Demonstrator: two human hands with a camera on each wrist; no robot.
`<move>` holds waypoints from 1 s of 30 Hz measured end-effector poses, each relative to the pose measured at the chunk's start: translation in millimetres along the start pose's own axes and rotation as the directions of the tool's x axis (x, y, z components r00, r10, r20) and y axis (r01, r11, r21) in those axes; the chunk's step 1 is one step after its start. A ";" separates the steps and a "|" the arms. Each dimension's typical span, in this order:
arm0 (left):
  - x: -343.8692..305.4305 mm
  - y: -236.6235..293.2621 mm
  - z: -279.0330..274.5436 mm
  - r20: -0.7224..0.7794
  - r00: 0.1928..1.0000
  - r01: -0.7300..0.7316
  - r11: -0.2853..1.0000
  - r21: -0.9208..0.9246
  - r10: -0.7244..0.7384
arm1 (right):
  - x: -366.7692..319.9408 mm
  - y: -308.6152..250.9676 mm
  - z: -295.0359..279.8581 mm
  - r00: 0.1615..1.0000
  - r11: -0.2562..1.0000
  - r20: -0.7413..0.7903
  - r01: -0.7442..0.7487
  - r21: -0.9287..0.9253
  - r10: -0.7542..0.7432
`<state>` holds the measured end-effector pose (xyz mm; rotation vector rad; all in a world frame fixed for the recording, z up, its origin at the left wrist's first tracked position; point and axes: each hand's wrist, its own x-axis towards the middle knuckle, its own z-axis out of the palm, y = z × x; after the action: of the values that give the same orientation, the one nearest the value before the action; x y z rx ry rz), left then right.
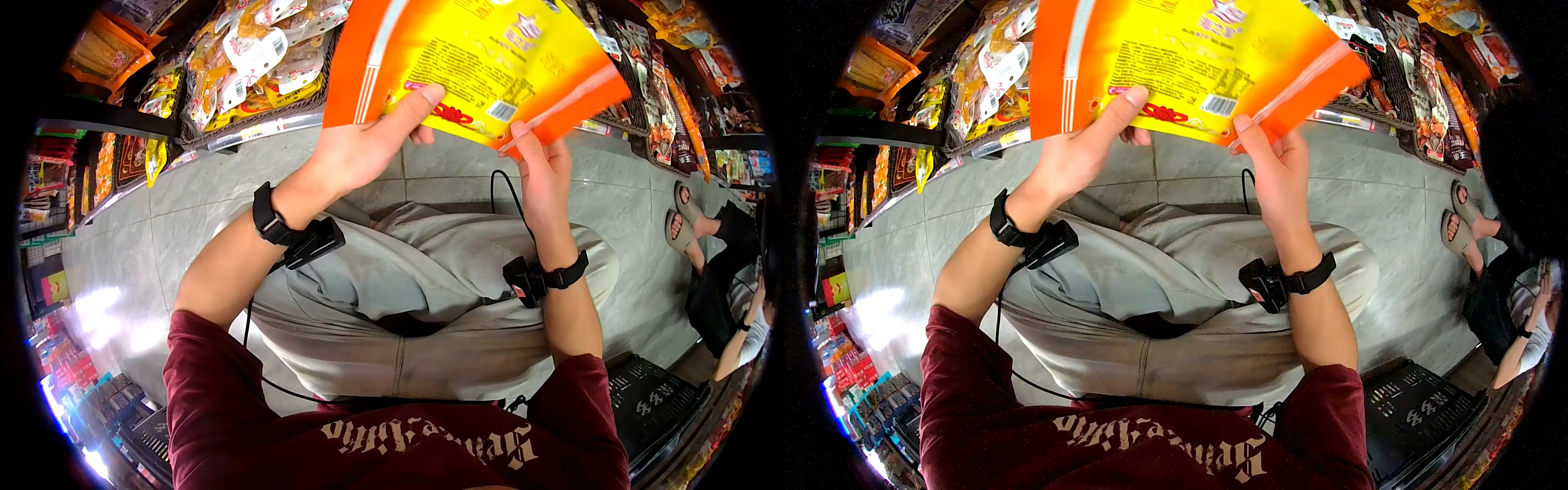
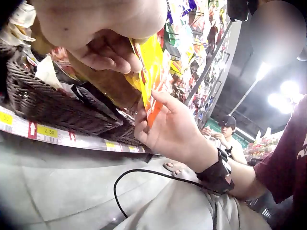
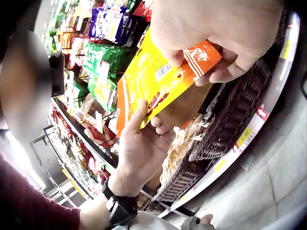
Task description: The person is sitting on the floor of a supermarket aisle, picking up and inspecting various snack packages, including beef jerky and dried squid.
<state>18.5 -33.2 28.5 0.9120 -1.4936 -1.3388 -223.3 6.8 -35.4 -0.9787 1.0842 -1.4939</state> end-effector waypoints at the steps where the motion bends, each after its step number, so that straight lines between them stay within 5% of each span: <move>1: 2.6 -2.2 -3.3 0.025 0.999 -0.031 0.999 0.025 0.030 | 0.4 -0.1 -1.7 0.999 0.999 0.038 -0.035 -0.001 0.035; 8: 3.7 4.7 1.2 -0.049 0.998 0.037 0.998 0.049 -0.035 | 3.6 2.2 1.4 1.000 0.996 0.002 0.013 -0.092 -0.013; 13: 9.5 -8.2 -9.2 -0.011 0.999 0.043 0.989 0.139 -0.042 | 9.5 3.8 -6.5 0.983 1.000 -0.185 0.012 -0.023 -0.016; 30: 9.8 -12.9 -10.5 -0.051 0.998 -0.024 0.964 0.263 0.039 | 8.1 0.3 -4.1 0.977 0.994 -0.192 0.085 -0.066 -0.096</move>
<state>24.7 -47.5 17.2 1.0782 -1.6607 -1.0988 -228.5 -0.6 -36.4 -0.9457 1.2420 -1.6682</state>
